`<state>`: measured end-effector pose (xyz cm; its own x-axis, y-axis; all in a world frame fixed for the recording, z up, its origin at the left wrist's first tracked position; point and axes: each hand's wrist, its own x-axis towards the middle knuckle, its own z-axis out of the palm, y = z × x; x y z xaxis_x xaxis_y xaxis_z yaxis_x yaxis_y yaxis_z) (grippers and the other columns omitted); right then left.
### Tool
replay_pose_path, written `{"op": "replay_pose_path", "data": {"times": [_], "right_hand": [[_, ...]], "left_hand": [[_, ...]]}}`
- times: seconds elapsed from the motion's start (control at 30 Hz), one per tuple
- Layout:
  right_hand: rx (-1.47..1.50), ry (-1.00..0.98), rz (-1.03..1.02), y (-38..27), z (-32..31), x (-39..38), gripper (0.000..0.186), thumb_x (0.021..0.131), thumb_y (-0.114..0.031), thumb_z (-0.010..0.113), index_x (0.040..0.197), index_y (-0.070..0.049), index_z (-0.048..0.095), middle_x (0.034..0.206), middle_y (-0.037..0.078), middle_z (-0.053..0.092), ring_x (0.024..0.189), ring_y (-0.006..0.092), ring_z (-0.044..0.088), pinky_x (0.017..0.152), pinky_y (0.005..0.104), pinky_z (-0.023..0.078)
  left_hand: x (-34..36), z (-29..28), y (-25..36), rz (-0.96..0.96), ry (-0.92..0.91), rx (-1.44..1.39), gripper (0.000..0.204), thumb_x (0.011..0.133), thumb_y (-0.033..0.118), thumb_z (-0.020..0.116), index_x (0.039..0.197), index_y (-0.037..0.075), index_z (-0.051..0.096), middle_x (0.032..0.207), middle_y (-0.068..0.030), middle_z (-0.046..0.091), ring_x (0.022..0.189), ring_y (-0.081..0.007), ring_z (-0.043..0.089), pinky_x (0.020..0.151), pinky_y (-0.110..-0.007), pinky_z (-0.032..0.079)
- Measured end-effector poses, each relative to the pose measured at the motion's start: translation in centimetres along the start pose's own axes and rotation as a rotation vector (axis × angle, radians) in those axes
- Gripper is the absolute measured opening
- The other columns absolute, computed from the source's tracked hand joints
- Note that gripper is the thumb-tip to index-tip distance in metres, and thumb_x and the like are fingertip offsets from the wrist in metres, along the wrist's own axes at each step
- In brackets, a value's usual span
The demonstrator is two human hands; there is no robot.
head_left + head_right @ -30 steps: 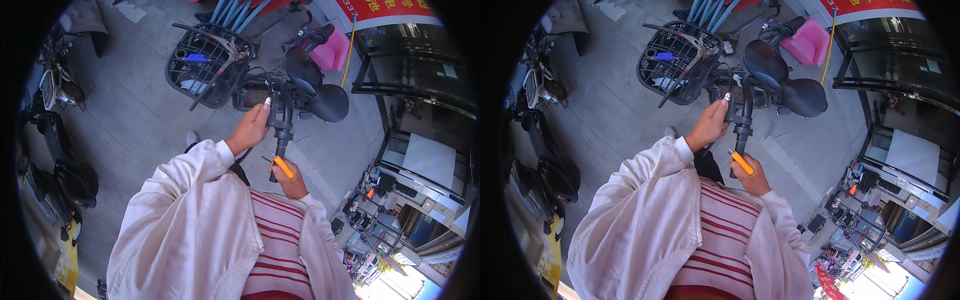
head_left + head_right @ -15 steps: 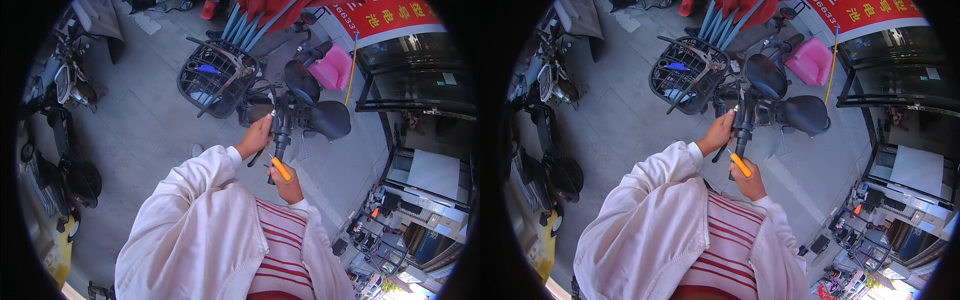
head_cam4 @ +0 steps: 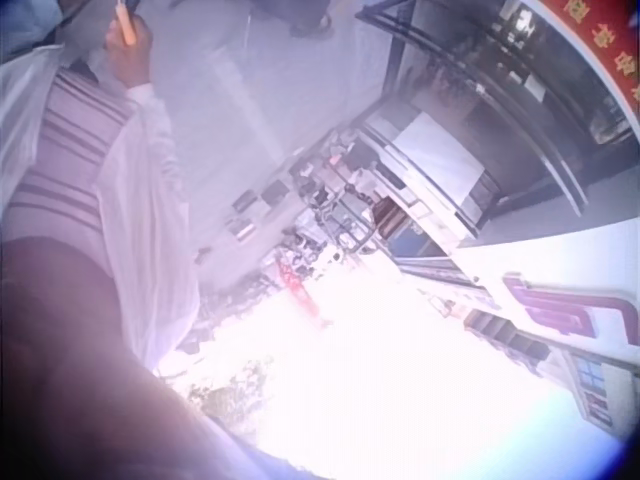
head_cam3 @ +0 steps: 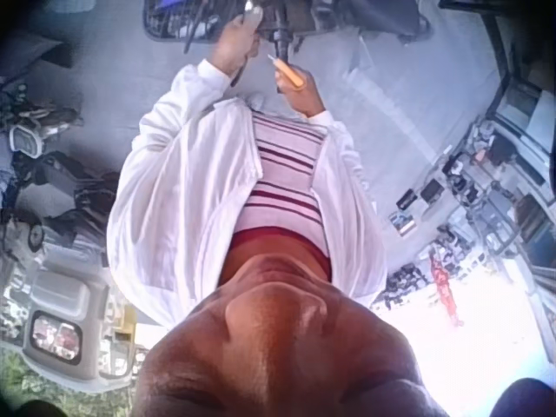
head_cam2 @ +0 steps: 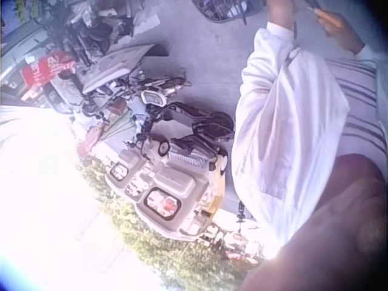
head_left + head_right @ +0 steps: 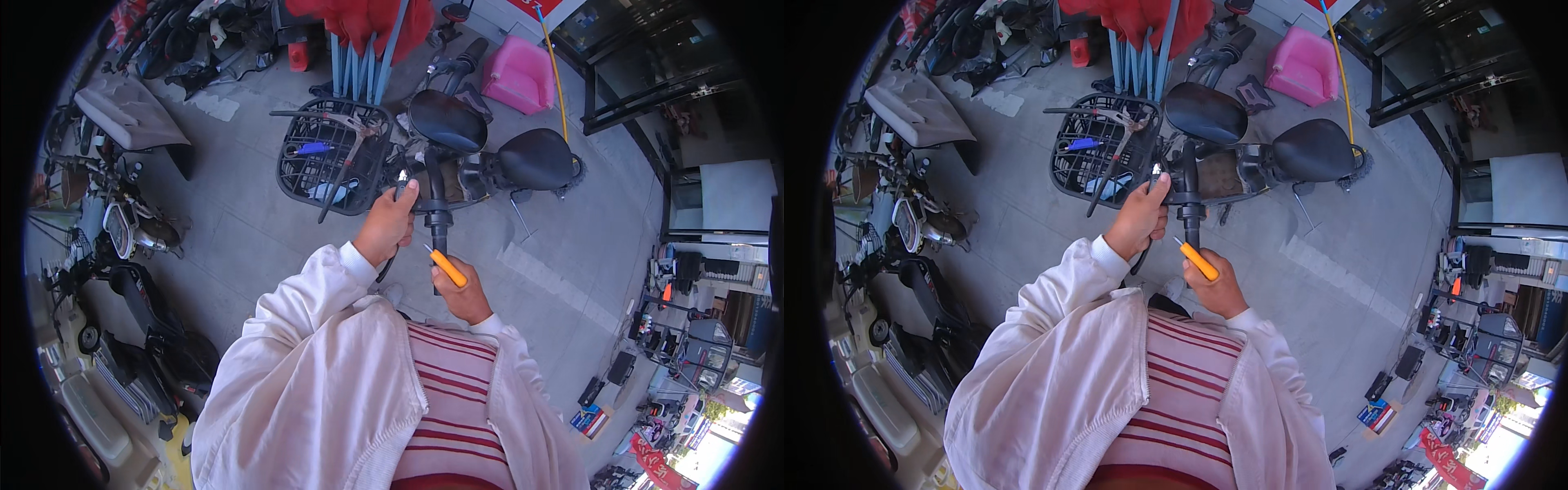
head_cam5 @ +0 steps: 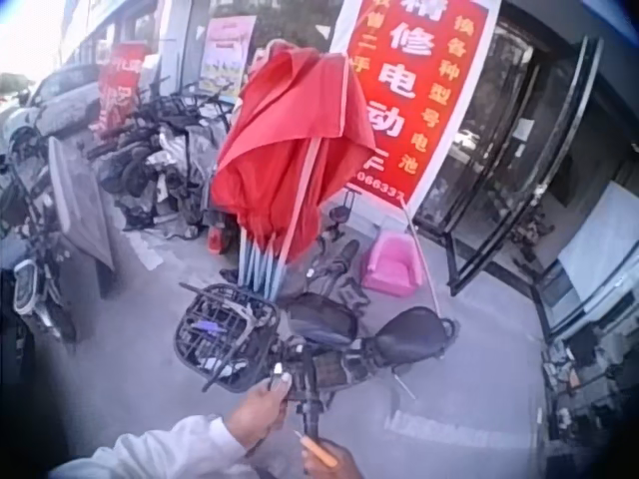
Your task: The person uses pliers to cut a cable on the handlebar of a parked electric scooter, then retrieves a screwdriver and T-handle wrench from a nearby tool cart. They use the tools to adjust components on the scooter's rear wheel and handlebar area.
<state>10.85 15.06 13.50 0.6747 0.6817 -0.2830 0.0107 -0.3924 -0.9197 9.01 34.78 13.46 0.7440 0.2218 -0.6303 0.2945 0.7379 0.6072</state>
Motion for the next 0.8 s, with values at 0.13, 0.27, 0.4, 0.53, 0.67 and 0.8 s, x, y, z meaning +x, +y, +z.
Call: {"op": "replay_pose_path", "data": {"times": [0.13,0.27,0.4,0.53,0.67,0.8], "right_hand": [[0.001,0.034,0.021,-0.4,0.5,0.3,0.021,0.089,-0.019,0.060,0.085,0.001,0.056,0.063,0.003,0.048,0.057,0.0113,0.044,0.054,0.0292,0.039],[0.004,0.065,0.091,-1.8,1.8,0.5,0.019,0.090,-0.019,0.058,0.085,0.000,0.057,0.064,0.000,0.048,0.059,0.0090,0.043,0.055,0.0272,0.038],[0.002,0.168,0.102,-1.5,3.1,0.2,0.023,0.091,-0.023,0.056,0.082,-0.001,0.057,0.064,-0.001,0.048,0.060,0.0078,0.042,0.056,0.0257,0.037],[0.034,0.182,0.155,-0.2,3.2,-0.1,0.031,0.089,-0.032,0.054,0.081,-0.002,0.055,0.071,0.003,0.052,0.066,0.0124,0.049,0.062,0.0276,0.040],[0.100,0.306,0.188,-0.9,4.4,-0.4,0.032,0.088,-0.034,0.056,0.082,-0.002,0.058,0.072,0.003,0.054,0.067,0.0119,0.051,0.063,0.0277,0.041],[0.139,0.344,0.175,-0.8,4.9,-0.4,0.033,0.087,-0.036,0.057,0.081,-0.003,0.057,0.071,0.003,0.053,0.067,0.0121,0.050,0.064,0.0278,0.041]], "left_hand": [[1.9,-1.5,-0.1,-0.112,-0.187,-0.113,0.040,0.095,0.056,0.046,0.091,0.016,0.042,0.056,0.0042,0.033,0.038,-0.0065,0.028,0.036,-0.024,0.024],[2.3,-2.4,0.4,-0.132,-0.195,-0.088,0.040,0.095,0.056,0.047,0.093,0.016,0.040,0.057,0.0038,0.033,0.039,-0.0071,0.028,0.036,-0.025,0.025],[3.0,-3.9,0.6,-0.089,-0.348,0.010,0.043,0.095,0.055,0.046,0.096,0.013,0.039,0.060,0.0014,0.039,0.043,-0.0104,0.039,0.041,-0.027,0.036],[6.5,-8.1,0.9,0.091,-0.471,0.212,0.047,0.098,0.052,0.042,0.096,0.006,0.052,0.070,-0.0039,0.053,0.064,-0.0147,0.055,0.062,-0.028,0.048],[11.8,-16.7,5.3,0.812,0.093,1.028,0.022,0.093,0.024,0.059,0.097,0.003,0.061,0.091,-0.0116,0.064,0.079,-0.0264,0.062,0.073,-0.035,0.049],[14.8,-24.4,8.9,0.786,0.497,1.730,0.041,0.084,0.019,0.066,0.124,0.014,0.057,0.122,-0.0124,0.055,0.110,-0.0326,0.054,0.088,-0.045,0.047]]}}
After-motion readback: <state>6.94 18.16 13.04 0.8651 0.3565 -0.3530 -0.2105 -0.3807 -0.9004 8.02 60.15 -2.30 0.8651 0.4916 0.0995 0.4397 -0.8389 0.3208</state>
